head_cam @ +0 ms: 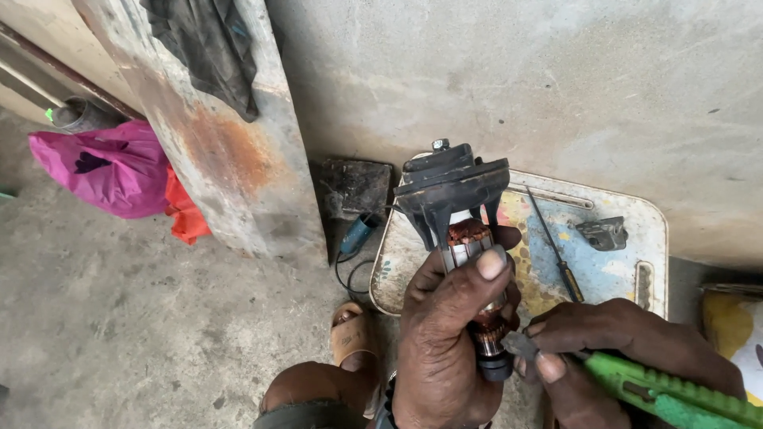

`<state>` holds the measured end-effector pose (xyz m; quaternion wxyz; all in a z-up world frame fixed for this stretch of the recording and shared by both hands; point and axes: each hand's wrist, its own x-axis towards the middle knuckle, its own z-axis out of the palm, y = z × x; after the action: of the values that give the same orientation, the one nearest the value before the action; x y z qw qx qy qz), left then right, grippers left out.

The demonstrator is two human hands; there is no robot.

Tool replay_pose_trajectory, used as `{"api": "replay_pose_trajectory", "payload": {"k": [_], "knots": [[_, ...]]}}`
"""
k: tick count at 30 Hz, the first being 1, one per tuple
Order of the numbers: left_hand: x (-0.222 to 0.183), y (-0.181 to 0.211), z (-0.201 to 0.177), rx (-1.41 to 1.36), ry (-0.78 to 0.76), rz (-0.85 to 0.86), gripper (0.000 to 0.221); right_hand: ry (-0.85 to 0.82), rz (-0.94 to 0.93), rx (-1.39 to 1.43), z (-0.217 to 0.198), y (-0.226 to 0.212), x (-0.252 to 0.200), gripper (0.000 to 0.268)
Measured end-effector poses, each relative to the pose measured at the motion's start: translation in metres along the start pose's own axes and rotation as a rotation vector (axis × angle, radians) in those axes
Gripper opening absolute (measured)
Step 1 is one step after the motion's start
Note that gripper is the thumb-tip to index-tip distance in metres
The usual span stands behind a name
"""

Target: Disassembling a power tool motor to inspect and clean the armature using a screwdriver and utility knife.

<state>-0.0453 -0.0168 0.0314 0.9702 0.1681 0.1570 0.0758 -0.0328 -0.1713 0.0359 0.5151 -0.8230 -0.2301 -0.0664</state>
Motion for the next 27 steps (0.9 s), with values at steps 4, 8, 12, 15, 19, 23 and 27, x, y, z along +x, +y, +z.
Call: {"api": "replay_pose_trajectory", "payload": {"k": [4,8,12,15,19,23,27], "knots": [[-0.001,-0.001,0.000,0.000,-0.011,0.035,0.020,-0.208,-0.043,0.021,-0.011,0.016,0.004,0.020],[-0.001,-0.001,0.000,0.012,0.069,0.045,0.015,-0.023,0.000,-0.011,0.003,-0.004,0.005,0.016],[-0.001,0.000,0.003,0.027,0.066,0.049,0.013,-0.064,0.010,-0.036,-0.001,-0.006,0.008,0.021],[0.000,-0.001,0.001,0.025,0.072,0.057,0.015,-0.043,0.028,-0.020,0.003,-0.011,0.008,0.017],[0.001,-0.002,0.002,0.061,0.085,0.071,0.023,-0.005,0.022,-0.111,0.012,-0.020,0.008,0.021],[0.002,-0.002,0.003,0.097,0.096,0.114,0.017,0.075,-0.029,-0.134,0.019,-0.029,0.010,0.015],[0.003,-0.004,0.003,0.108,0.056,0.124,0.018,-0.006,-0.035,-0.151,0.013,-0.024,0.010,0.008]]}}
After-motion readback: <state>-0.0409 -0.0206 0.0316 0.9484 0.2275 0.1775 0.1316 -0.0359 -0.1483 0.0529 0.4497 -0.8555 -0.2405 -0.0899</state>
